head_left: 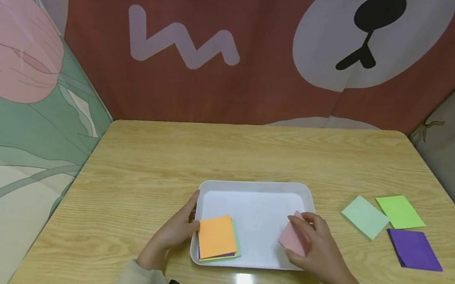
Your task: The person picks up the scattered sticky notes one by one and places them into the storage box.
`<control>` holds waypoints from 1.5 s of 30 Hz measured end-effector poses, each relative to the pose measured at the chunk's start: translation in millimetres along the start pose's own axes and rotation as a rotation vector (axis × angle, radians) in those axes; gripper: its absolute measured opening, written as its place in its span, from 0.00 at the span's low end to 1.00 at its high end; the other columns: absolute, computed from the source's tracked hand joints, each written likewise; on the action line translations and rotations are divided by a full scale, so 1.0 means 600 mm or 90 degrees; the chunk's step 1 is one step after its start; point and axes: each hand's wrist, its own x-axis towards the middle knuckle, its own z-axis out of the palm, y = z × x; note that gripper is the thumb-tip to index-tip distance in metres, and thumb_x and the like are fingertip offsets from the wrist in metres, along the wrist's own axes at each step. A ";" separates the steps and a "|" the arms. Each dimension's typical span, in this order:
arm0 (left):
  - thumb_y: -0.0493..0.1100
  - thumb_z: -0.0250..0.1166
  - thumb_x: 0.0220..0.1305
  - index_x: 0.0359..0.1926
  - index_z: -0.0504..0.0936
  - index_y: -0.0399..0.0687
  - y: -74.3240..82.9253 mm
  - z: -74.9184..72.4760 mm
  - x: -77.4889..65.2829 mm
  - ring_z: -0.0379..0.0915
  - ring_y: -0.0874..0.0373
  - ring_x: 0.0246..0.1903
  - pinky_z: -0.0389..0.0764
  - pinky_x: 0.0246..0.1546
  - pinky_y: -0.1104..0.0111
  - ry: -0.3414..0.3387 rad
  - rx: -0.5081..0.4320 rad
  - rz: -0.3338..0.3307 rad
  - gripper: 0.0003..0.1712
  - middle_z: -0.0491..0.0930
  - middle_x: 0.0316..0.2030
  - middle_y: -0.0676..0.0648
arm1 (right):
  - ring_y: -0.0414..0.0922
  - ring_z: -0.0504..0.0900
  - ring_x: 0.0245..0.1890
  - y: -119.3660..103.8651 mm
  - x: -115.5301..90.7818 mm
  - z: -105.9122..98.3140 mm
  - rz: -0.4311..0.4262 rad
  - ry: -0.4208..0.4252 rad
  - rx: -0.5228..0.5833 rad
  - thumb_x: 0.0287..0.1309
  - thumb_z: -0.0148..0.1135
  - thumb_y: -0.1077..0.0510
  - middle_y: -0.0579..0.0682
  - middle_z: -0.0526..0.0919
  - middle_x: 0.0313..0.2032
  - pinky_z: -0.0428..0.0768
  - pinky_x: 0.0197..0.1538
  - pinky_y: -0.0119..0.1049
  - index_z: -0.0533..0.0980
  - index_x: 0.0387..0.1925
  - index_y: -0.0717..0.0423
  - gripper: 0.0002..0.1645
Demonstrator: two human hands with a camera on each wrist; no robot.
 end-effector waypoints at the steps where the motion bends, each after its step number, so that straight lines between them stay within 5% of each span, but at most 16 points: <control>1: 0.25 0.46 0.51 0.64 0.35 0.34 0.000 0.000 0.000 0.60 0.40 0.49 0.69 0.47 0.50 0.001 0.000 0.000 0.41 0.56 0.57 0.27 | 0.54 0.66 0.43 -0.001 0.000 0.000 0.001 -0.002 -0.002 0.23 0.72 0.57 0.61 0.67 0.45 0.74 0.34 0.54 0.71 0.48 0.52 0.39; 12: 0.25 0.46 0.50 0.64 0.36 0.35 -0.002 -0.001 0.003 0.61 0.41 0.48 0.69 0.46 0.51 0.007 -0.002 0.001 0.42 0.58 0.55 0.29 | 0.52 0.66 0.43 -0.006 0.004 0.004 -0.021 -0.007 -0.013 0.22 0.72 0.56 0.60 0.68 0.45 0.73 0.35 0.53 0.72 0.47 0.53 0.38; 45: 0.26 0.46 0.52 0.65 0.36 0.38 0.001 -0.001 0.002 0.60 0.41 0.48 0.70 0.45 0.54 0.001 0.008 -0.021 0.42 0.58 0.54 0.31 | 0.56 0.65 0.46 0.005 0.005 0.027 0.025 -0.112 -0.025 0.28 0.70 0.54 0.64 0.68 0.47 0.71 0.43 0.57 0.71 0.48 0.54 0.37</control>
